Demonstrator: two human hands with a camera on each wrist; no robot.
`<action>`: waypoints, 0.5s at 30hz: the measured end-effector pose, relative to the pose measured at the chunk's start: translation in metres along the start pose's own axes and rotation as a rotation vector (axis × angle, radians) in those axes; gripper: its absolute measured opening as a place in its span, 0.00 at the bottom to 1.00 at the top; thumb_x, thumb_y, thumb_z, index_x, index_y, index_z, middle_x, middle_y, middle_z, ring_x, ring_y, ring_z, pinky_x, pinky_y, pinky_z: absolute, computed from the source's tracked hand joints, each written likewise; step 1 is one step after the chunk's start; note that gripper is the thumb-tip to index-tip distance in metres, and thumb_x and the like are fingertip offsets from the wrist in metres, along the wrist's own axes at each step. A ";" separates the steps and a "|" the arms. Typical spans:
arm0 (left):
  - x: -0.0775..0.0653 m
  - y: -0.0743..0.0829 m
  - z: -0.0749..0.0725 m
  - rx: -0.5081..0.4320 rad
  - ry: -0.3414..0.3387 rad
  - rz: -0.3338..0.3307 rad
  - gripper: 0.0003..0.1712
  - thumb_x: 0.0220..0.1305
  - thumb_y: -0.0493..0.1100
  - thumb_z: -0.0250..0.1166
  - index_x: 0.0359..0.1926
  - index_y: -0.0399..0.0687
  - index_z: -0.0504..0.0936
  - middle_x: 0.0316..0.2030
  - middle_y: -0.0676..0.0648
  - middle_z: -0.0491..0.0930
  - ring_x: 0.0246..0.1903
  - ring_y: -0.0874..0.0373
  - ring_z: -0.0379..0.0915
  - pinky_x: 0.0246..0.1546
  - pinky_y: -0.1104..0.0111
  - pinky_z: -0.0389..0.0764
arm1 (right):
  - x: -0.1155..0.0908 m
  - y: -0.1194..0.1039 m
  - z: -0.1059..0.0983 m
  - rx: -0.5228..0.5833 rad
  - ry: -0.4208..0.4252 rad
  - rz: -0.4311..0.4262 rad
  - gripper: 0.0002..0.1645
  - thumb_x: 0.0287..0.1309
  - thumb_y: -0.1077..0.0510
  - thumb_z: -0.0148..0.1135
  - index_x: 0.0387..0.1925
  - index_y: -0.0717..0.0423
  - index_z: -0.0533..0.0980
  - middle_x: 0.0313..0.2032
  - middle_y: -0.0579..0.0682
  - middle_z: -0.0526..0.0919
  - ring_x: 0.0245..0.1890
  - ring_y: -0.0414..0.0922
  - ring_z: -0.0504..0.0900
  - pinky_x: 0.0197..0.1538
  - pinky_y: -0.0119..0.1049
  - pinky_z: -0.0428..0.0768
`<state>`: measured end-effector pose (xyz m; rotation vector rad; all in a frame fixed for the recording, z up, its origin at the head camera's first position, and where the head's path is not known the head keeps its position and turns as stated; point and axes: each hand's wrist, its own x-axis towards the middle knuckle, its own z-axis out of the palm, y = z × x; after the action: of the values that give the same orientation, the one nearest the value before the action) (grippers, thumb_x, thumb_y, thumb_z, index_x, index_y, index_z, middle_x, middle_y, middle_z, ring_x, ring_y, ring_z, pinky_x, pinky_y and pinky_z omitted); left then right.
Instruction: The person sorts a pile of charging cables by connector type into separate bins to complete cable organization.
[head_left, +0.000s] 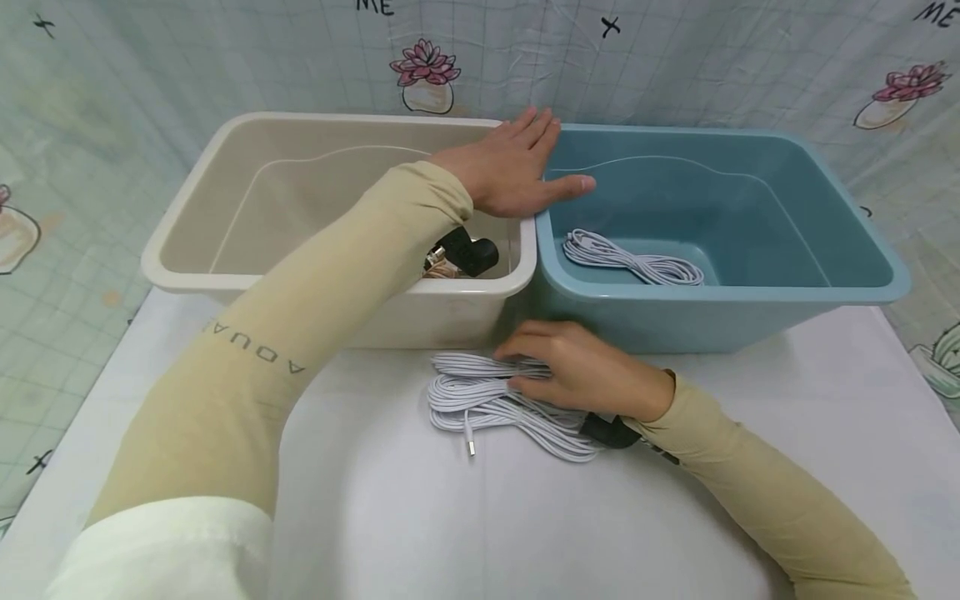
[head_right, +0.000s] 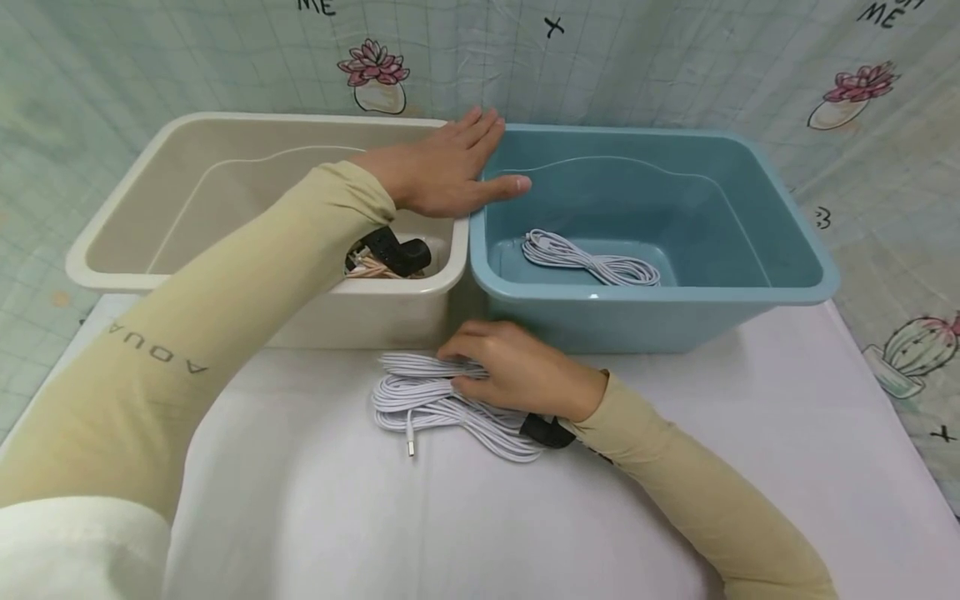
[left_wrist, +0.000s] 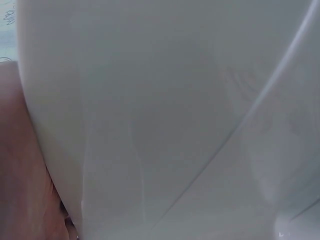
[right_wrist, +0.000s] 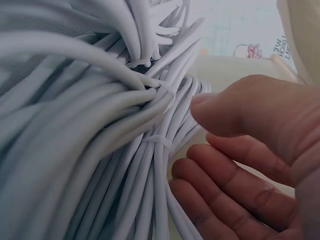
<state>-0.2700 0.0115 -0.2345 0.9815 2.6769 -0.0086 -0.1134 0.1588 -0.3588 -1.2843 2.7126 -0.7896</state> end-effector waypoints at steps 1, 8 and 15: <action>0.000 0.000 0.000 0.000 0.001 0.002 0.56 0.74 0.77 0.29 0.81 0.42 0.23 0.82 0.43 0.19 0.83 0.47 0.13 0.85 0.54 0.27 | 0.000 0.000 0.000 0.000 -0.005 0.003 0.19 0.59 0.59 0.75 0.52 0.56 0.84 0.47 0.48 0.88 0.45 0.41 0.87 0.50 0.37 0.87; 0.001 0.000 0.000 0.001 0.005 0.009 0.55 0.75 0.76 0.30 0.82 0.42 0.25 0.83 0.42 0.20 0.83 0.46 0.13 0.86 0.53 0.28 | 0.001 0.002 0.001 0.005 -0.015 0.006 0.19 0.58 0.60 0.75 0.52 0.56 0.85 0.46 0.48 0.88 0.45 0.41 0.87 0.49 0.37 0.87; 0.000 0.000 -0.001 -0.001 0.000 0.005 0.56 0.75 0.76 0.30 0.82 0.42 0.24 0.83 0.42 0.20 0.83 0.47 0.13 0.86 0.53 0.28 | 0.001 0.004 0.002 0.020 -0.054 0.034 0.20 0.59 0.60 0.74 0.54 0.56 0.84 0.48 0.49 0.88 0.47 0.42 0.86 0.52 0.39 0.87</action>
<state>-0.2699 0.0116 -0.2337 0.9882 2.6740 -0.0056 -0.1167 0.1589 -0.3622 -1.2335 2.6700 -0.7650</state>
